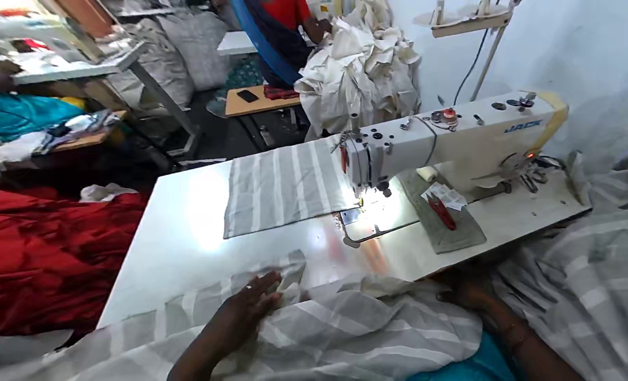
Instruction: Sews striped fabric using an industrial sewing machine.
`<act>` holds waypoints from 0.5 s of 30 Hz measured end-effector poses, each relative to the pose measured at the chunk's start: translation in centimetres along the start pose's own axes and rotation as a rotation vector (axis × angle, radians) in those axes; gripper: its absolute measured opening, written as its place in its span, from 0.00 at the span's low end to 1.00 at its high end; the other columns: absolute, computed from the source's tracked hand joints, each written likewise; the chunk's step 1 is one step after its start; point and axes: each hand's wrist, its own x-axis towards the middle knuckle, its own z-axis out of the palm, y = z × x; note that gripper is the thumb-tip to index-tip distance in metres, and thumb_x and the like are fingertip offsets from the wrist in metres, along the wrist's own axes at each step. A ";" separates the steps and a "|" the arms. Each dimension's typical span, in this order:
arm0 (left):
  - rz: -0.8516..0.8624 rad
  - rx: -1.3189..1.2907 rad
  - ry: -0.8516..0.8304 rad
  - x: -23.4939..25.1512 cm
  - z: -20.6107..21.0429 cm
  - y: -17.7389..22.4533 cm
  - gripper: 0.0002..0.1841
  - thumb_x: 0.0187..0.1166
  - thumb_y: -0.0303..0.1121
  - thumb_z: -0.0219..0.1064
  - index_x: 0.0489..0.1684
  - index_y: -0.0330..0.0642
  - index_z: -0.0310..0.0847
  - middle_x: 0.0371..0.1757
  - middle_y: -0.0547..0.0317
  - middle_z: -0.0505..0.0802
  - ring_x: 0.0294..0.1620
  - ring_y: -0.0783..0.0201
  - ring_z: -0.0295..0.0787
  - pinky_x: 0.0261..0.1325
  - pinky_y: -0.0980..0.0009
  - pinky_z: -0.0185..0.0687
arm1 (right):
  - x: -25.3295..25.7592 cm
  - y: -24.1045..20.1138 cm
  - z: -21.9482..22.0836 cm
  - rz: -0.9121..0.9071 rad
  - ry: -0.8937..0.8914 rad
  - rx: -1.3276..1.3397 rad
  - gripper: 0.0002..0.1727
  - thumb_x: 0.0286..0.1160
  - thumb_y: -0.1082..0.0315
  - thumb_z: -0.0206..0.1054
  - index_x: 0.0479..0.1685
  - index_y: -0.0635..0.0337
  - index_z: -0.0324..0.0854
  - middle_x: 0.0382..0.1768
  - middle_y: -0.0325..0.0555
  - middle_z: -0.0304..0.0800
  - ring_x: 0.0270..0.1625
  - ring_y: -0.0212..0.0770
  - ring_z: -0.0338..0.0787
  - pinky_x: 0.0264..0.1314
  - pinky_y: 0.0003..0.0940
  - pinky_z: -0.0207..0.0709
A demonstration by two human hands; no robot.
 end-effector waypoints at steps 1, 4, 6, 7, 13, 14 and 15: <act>-0.097 0.054 -0.050 1.0 -0.5 -1.0 0.34 0.86 0.59 0.56 0.85 0.45 0.73 0.88 0.48 0.73 0.91 0.40 0.61 0.88 0.35 0.55 | 0.0 0.0 0.1 -0.022 -0.070 0.010 0.38 0.74 0.45 0.74 0.81 0.56 0.76 0.80 0.58 0.76 0.85 0.55 0.71 0.89 0.56 0.58; -0.470 0.225 -0.051 1.2 -4.5 -6.4 0.51 0.77 0.67 0.63 0.94 0.40 0.53 0.95 0.38 0.54 0.95 0.33 0.45 0.91 0.31 0.37 | -3.5 -1.8 -1.5 -0.070 -0.155 0.071 0.29 0.75 0.54 0.75 0.70 0.64 0.82 0.65 0.65 0.86 0.70 0.59 0.84 0.77 0.60 0.71; -0.700 0.259 -0.014 -0.7 -6.7 -10.2 0.62 0.69 0.69 0.71 0.96 0.36 0.41 0.95 0.30 0.47 0.94 0.29 0.43 0.90 0.28 0.36 | -7.5 -2.3 -3.9 -0.239 -0.064 0.359 0.20 0.65 0.60 0.79 0.53 0.59 0.87 0.40 0.46 0.93 0.43 0.40 0.92 0.51 0.42 0.87; -0.772 0.243 0.022 -1.8 -7.5 -11.7 0.63 0.69 0.69 0.71 0.96 0.36 0.39 0.95 0.29 0.45 0.94 0.29 0.42 0.89 0.28 0.39 | -9.0 -2.6 -4.9 -0.341 0.036 0.556 0.15 0.58 0.61 0.80 0.44 0.51 0.87 0.32 0.32 0.93 0.34 0.29 0.91 0.40 0.31 0.88; -0.791 0.410 0.651 -2.1 -6.9 -16.1 0.50 0.80 0.59 0.64 0.92 0.29 0.49 0.92 0.20 0.49 0.93 0.21 0.34 0.80 0.14 0.27 | -4.3 -12.1 -8.3 -0.379 0.205 0.225 0.21 0.69 0.56 0.79 0.54 0.63 0.88 0.47 0.52 0.92 0.51 0.47 0.91 0.61 0.48 0.83; -0.774 0.446 0.745 -1.2 -6.3 -15.5 0.47 0.81 0.54 0.64 0.92 0.29 0.50 0.93 0.23 0.49 0.94 0.25 0.33 0.82 0.16 0.24 | -3.2 -14.2 -8.4 -0.353 0.170 0.058 0.21 0.75 0.56 0.75 0.60 0.62 0.87 0.54 0.56 0.92 0.59 0.53 0.90 0.67 0.55 0.79; -0.748 0.455 0.784 -0.4 -5.4 -15.0 0.44 0.83 0.52 0.62 0.92 0.30 0.52 0.93 0.25 0.51 0.95 0.26 0.35 0.82 0.17 0.26 | -2.4 -16.0 -8.3 -0.327 0.181 -0.063 0.20 0.79 0.57 0.70 0.62 0.60 0.86 0.58 0.57 0.91 0.64 0.56 0.88 0.70 0.59 0.76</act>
